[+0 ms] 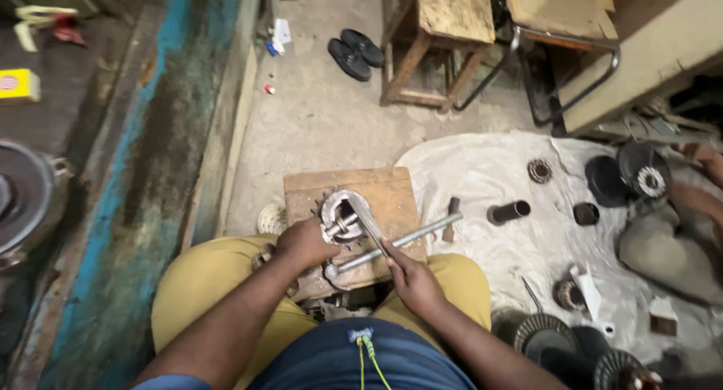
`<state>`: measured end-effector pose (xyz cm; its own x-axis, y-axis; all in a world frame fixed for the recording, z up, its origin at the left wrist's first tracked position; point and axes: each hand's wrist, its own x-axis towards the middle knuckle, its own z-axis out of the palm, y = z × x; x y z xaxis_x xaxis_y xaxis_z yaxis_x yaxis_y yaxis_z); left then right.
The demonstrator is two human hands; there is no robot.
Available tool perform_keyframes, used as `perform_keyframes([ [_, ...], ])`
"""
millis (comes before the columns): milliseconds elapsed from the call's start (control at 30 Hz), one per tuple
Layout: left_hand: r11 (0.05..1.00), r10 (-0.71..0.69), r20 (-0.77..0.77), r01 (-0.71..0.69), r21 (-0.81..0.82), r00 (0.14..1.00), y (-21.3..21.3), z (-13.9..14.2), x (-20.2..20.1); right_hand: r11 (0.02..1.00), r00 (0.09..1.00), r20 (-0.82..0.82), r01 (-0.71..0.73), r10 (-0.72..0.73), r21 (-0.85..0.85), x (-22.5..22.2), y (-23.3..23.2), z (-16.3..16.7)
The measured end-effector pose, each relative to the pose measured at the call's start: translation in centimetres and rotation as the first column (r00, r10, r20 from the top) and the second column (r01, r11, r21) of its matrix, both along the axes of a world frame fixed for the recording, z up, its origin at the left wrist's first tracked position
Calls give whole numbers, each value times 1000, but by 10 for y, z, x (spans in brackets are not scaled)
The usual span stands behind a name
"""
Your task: The person holds a cylindrical motor component on a wooden block and uses a metal rod to tap and adjust internal parts. They rotate the component, insert and remove a small cylindrical piece, and continue tapping with the rod while seated on the floor.
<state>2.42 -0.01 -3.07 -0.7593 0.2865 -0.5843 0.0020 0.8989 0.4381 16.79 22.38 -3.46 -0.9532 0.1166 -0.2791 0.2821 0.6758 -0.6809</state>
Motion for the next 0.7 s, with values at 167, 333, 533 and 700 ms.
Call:
perform_keyframes([
  [167, 999, 28, -26, -28, -15, 999, 3, 7, 0, 999, 981, -193, -31, 29, -9, -40, -18, 0],
  [333, 998, 54, -99, -55, -2, 994, 3, 12, 10, 999, 993, -112, -50, 48, -19, -55, -29, 1],
  [533, 998, 40, -119, -46, -45, 992, 8, 20, 13, 990, 942, -319, -130, 107, -51, -22, -28, -3],
  [700, 987, 17, -107, -34, -158, 994, 11, 25, 18, 995, 958, -274, -92, 79, -35, -21, -27, -9],
])
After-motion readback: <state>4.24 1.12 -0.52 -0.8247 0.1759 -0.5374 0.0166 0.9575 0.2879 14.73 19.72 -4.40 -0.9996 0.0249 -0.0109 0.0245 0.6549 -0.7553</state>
